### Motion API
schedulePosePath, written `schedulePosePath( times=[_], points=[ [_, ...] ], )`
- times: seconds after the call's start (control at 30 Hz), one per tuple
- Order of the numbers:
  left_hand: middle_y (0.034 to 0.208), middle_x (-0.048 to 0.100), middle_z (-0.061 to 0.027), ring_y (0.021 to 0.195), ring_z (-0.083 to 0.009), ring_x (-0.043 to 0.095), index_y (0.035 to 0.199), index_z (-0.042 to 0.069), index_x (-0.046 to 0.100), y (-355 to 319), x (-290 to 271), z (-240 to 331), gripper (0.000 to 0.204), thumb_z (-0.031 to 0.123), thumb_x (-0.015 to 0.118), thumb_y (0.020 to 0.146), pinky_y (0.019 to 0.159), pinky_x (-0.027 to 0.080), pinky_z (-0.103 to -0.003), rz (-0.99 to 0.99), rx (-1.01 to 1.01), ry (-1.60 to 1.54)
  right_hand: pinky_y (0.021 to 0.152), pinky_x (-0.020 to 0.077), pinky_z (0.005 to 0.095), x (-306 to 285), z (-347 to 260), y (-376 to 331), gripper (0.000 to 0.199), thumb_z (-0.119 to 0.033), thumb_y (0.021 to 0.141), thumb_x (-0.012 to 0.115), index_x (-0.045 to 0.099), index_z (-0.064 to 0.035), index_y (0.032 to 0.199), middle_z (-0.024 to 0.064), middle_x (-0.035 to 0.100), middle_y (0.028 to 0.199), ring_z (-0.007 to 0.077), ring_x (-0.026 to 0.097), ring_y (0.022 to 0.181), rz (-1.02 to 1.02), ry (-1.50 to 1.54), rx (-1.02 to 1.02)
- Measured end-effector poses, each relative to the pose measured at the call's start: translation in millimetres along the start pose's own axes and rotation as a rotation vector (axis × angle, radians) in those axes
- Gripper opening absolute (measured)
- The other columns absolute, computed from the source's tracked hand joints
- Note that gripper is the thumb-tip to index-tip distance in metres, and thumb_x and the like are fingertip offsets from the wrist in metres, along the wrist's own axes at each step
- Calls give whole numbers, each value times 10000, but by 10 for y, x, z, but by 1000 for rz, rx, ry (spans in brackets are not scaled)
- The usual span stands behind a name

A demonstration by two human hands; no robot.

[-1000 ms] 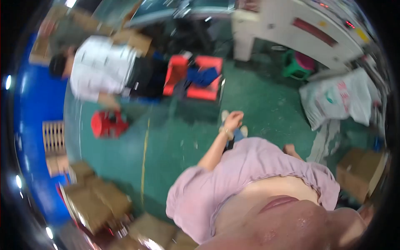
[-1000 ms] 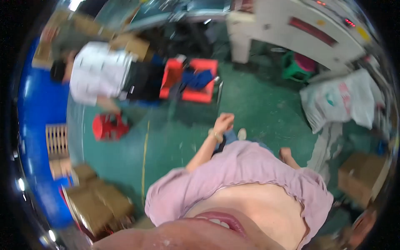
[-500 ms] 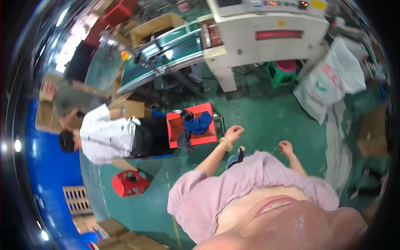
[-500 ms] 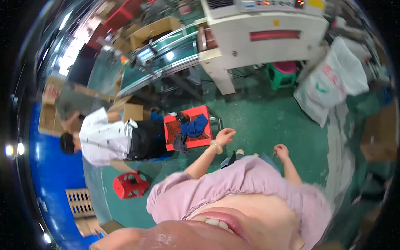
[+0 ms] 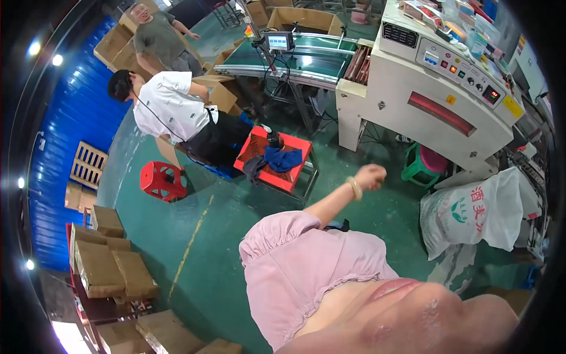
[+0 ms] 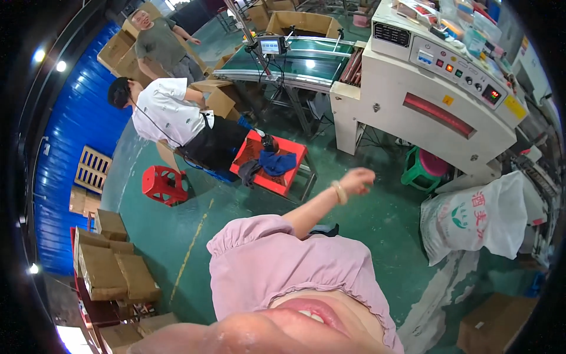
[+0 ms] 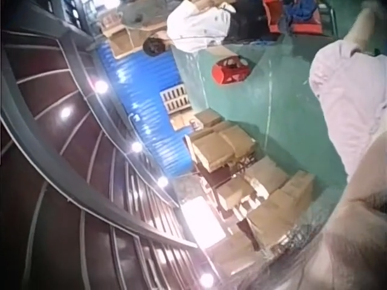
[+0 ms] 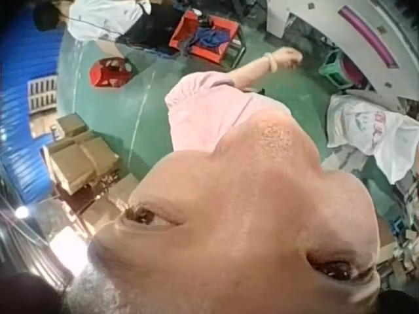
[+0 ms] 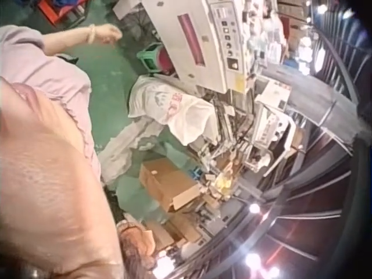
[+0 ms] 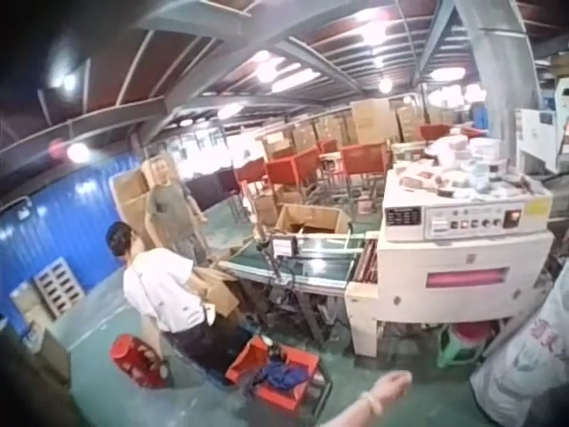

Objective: Packaging individual product boxes into larger shipping cartons at a factory station.

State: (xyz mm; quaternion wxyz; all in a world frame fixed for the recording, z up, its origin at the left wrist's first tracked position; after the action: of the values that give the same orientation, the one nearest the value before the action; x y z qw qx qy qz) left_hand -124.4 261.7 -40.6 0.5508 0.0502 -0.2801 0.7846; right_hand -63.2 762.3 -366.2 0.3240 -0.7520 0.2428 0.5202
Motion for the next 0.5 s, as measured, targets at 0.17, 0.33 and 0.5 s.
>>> schedulePosePath(
  times=[0.17, 0.33, 0.5],
  points=[
    [757, 574, -9, 521, -86, 511, 985, 89, 565, -105, 210, 1158, 235, 213, 614, 792, 438, 401, -200, 232, 264, -103, 401, 385, 335, 37, 680, -48, 146, -165, 718, 501, 534, -78, 606, 76, 500, 525, 195, 491, 452, -41, -58, 52],
    [784, 580, -7, 527, -77, 493, 968, 86, 567, -153, 388, 871, 225, 236, 609, 804, 466, 401, -186, 256, 300, 96, 404, 386, 325, -509, 1014, -235, 131, -151, 721, 496, 536, -85, 616, 67, 493, 519, 189, 497, 465, -78, -93, 140],
    [680, 558, -16, 562, -203, 526, 853, 117, 594, -83, -514, -686, 159, 263, 600, 791, 536, 454, -343, 317, -448, -682, 382, 369, 236, -1688, 334, 773, 93, -147, 774, 538, 569, -143, 862, 6, 539, 657, 124, 508, 507, 310, 1422, 873]
  ],
)
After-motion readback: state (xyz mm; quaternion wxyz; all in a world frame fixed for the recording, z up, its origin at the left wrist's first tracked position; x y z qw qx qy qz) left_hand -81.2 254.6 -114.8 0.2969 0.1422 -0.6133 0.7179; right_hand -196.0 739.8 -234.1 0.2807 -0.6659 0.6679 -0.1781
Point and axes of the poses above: each hand's wrist, its own y-axis towards the middle knuckle, its own x-axis out of the palm, z = x × y, the point moved 3 cm from there along y, towards the middle knuckle
